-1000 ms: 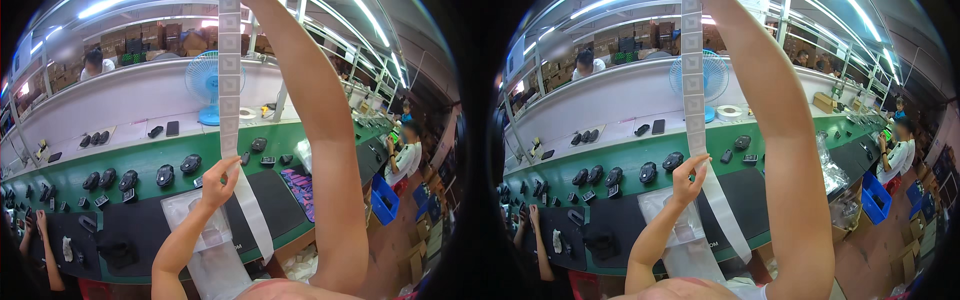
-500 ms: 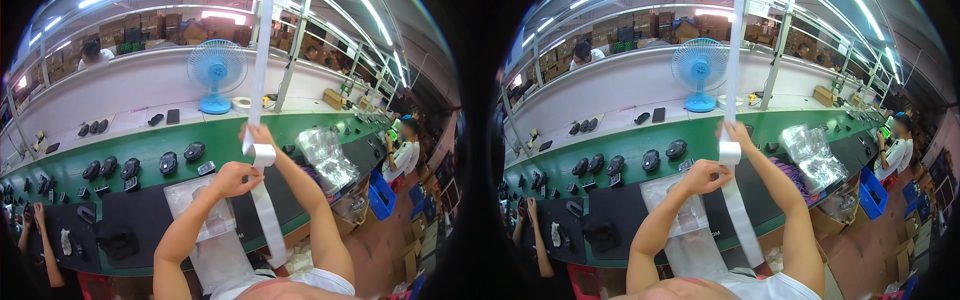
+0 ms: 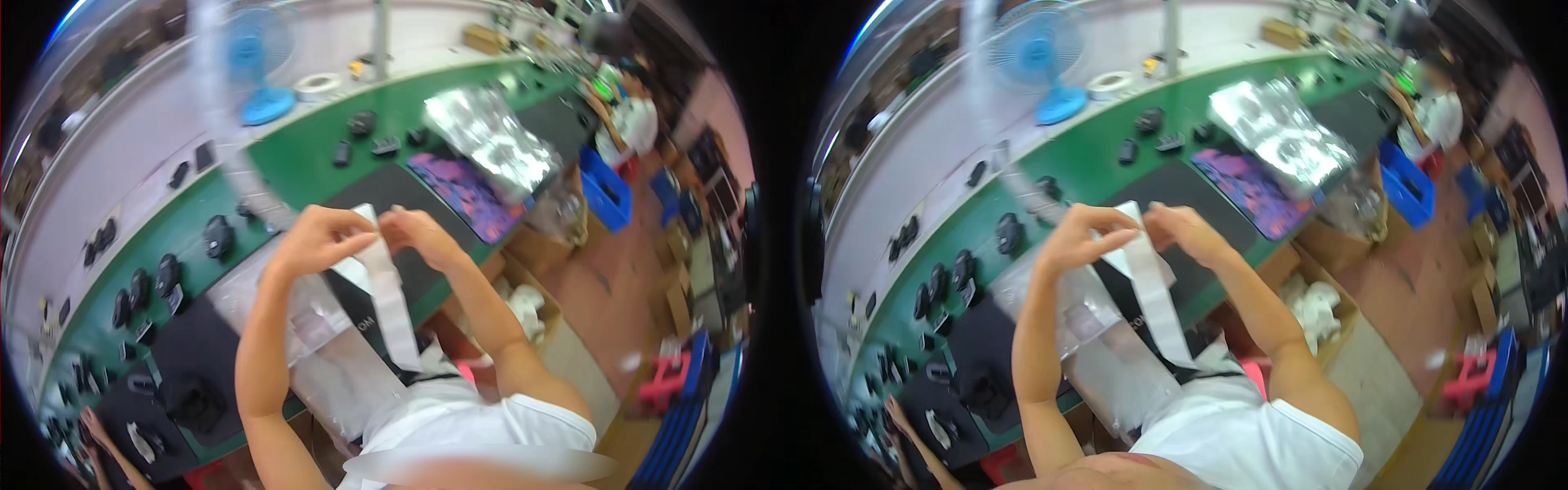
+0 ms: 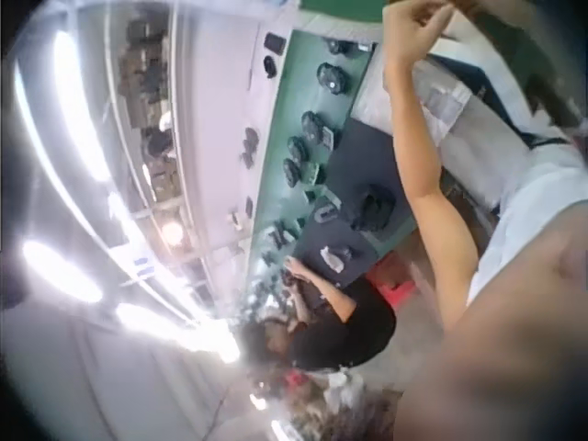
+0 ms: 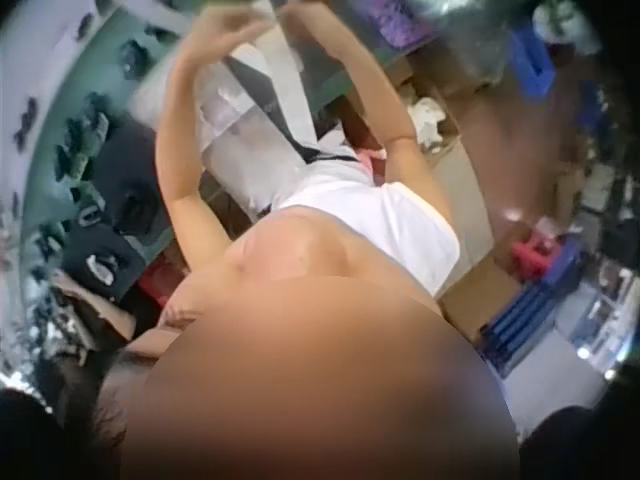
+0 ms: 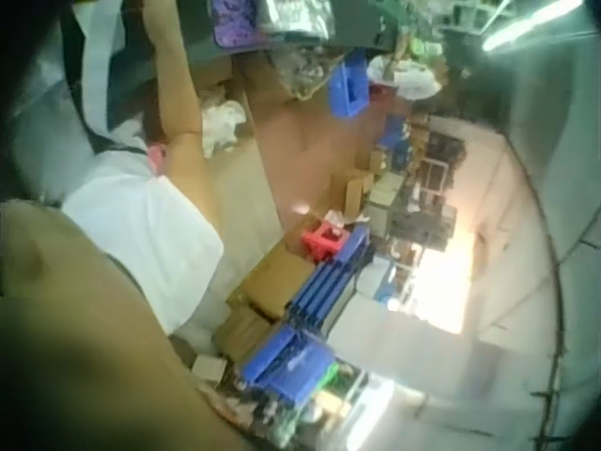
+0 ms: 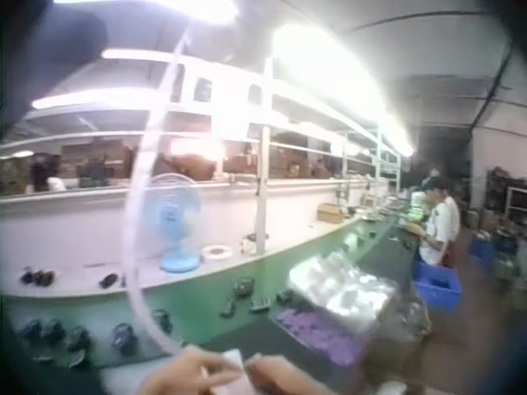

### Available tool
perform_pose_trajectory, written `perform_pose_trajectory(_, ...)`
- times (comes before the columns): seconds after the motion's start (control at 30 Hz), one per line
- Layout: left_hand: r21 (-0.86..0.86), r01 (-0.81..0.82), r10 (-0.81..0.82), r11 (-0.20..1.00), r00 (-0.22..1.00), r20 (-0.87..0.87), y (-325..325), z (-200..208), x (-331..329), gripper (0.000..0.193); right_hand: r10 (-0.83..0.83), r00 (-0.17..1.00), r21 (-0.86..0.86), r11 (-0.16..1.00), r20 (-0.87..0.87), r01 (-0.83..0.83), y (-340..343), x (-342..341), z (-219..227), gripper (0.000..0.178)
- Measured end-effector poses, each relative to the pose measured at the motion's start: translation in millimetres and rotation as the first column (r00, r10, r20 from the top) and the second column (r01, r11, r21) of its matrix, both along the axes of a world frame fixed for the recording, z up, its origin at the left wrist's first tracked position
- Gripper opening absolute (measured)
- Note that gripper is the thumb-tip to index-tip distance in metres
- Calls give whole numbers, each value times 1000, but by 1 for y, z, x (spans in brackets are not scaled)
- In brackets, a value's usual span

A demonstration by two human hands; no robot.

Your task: Manually applying adhesive labels to plastic packaging for electronic components.

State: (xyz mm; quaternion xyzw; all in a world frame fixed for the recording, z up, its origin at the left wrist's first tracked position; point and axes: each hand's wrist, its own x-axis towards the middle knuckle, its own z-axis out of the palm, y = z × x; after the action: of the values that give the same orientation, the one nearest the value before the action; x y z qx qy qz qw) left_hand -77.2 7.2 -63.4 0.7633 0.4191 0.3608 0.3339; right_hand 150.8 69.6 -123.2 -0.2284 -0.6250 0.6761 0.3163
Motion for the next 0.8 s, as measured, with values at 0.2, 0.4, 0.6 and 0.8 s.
perform_pose_trajectory(0.2, 10, -85, 82, 996, 981, 176, 10, -10, 2, 28, -99, 986, 169, 978, -135, 122, -11, -25, 25, 24)
perform_pose_trajectory(0.4, -96, -46, 78, 994, 930, 359, 1, 9, 14, 58, -229, 946, 224, 933, -230, 280, -21, -15, 19, 20)
perform_pose_trajectory(0.6, -46, 103, -72, 994, 894, 443, -5, 6, 15, 63, -260, 960, 204, 939, -103, 276, -22, -14, 15, 17)
perform_pose_trajectory(0.8, -123, 75, -8, 990, 880, 475, 2, 0, 11, 47, -357, 896, 252, 871, -265, 421, -28, -20, 8, 17)
